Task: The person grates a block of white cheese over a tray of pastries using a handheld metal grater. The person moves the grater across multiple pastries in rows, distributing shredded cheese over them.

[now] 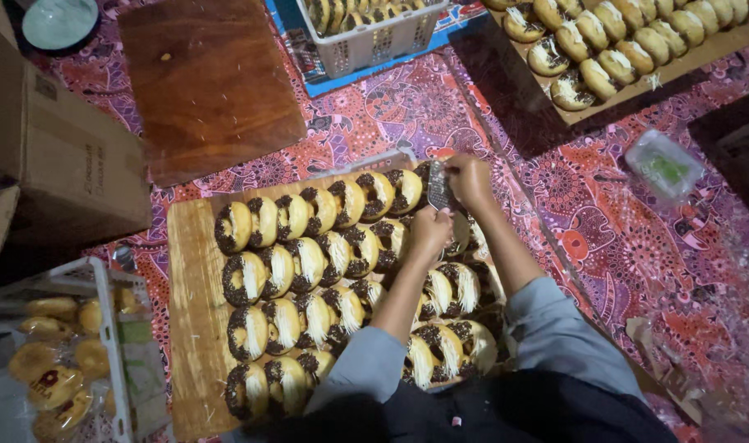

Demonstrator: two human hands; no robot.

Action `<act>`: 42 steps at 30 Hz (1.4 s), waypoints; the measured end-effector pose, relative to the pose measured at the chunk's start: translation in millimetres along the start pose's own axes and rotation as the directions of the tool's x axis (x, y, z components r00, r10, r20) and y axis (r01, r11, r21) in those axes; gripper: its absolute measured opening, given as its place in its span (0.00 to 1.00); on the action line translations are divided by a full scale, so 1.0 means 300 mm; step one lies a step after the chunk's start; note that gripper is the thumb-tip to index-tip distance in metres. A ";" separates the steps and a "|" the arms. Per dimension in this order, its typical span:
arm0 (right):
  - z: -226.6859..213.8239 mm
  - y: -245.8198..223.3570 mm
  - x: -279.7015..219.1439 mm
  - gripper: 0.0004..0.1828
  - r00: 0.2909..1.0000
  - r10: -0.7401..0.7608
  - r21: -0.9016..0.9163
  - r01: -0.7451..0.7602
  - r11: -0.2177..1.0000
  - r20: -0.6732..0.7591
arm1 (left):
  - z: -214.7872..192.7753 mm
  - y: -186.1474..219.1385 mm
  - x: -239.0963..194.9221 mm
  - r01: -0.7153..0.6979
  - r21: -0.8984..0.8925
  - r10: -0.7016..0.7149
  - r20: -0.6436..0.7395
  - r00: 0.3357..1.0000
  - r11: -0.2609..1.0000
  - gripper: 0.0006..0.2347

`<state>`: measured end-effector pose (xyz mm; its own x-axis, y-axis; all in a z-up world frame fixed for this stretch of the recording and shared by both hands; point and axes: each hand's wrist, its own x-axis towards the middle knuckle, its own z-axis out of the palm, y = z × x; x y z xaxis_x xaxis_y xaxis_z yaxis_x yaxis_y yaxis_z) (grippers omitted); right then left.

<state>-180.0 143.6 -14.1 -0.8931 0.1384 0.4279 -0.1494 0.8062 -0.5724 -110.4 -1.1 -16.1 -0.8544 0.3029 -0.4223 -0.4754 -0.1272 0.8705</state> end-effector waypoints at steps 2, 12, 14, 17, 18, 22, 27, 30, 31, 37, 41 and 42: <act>0.013 0.005 0.027 0.10 0.999 0.038 0.017 -0.038 0.999 0.006 | -0.002 0.013 -0.010 0.000 0.052 0.001 -0.019 1.000 0.999 0.08; 0.003 0.035 -0.057 0.09 0.992 0.096 -0.030 -0.094 0.995 0.083 | 0.005 -0.013 -0.018 -0.023 0.045 0.025 -0.035 0.999 0.999 0.08; 0.013 0.064 -0.016 0.08 0.993 0.112 -0.030 -0.111 0.993 0.045 | 0.022 -0.024 -0.009 -0.065 0.045 0.066 -0.035 0.997 0.997 0.08; 0.031 0.070 -0.002 0.08 0.985 0.151 -0.060 -0.147 0.987 0.080 | 0.014 -0.043 -0.014 -0.095 0.079 0.098 -0.041 0.994 0.992 0.08; 0.030 0.067 0.001 0.09 0.980 0.168 -0.078 -0.160 0.984 0.103 | 0.010 -0.044 -0.009 -0.077 0.075 0.080 -0.040 0.996 0.994 0.07; 0.006 0.029 -0.026 0.07 0.974 0.150 -0.040 -0.145 0.989 0.172 | 0.002 -0.050 0.003 -0.023 -0.048 0.021 -0.032 0.999 0.999 0.07; -0.008 0.002 0.002 0.06 0.867 0.437 0.011 -0.453 0.892 0.239 | 0.017 -0.037 -0.023 -0.058 0.056 0.061 -0.042 0.997 0.997 0.08; 0.001 0.006 0.005 0.09 0.996 0.084 -0.104 -0.079 0.991 0.043 | 0.009 0.009 -0.041 -0.025 0.135 0.033 -0.058 0.998 0.990 0.08; 0.008 0.007 -0.009 0.09 0.995 0.076 -0.085 -0.070 0.994 0.061 | -0.002 0.022 -0.050 -0.006 0.175 0.019 -0.070 0.997 0.985 0.08; 0.013 0.046 -0.031 0.06 0.964 0.195 -0.070 -0.185 0.980 0.182 | -0.014 0.062 -0.076 0.007 0.249 0.012 -0.078 0.997 0.968 0.09; 0.022 0.062 -0.008 0.08 0.981 0.166 -0.078 -0.158 0.984 0.104 | -0.004 0.053 -0.087 0.012 0.248 0.009 -0.086 0.996 0.969 0.10; 0.026 0.064 -0.005 0.08 0.990 0.114 -0.096 -0.106 0.990 0.084 | -0.003 0.052 -0.084 0.021 0.242 0.000 -0.088 0.996 0.970 0.09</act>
<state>-184.8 154.4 -31.2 -0.9367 0.1810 0.2998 -0.0124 0.8385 -0.5447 -96.4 -11.7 8.0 -0.8696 0.2189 -0.4425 -0.4281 0.1120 0.8968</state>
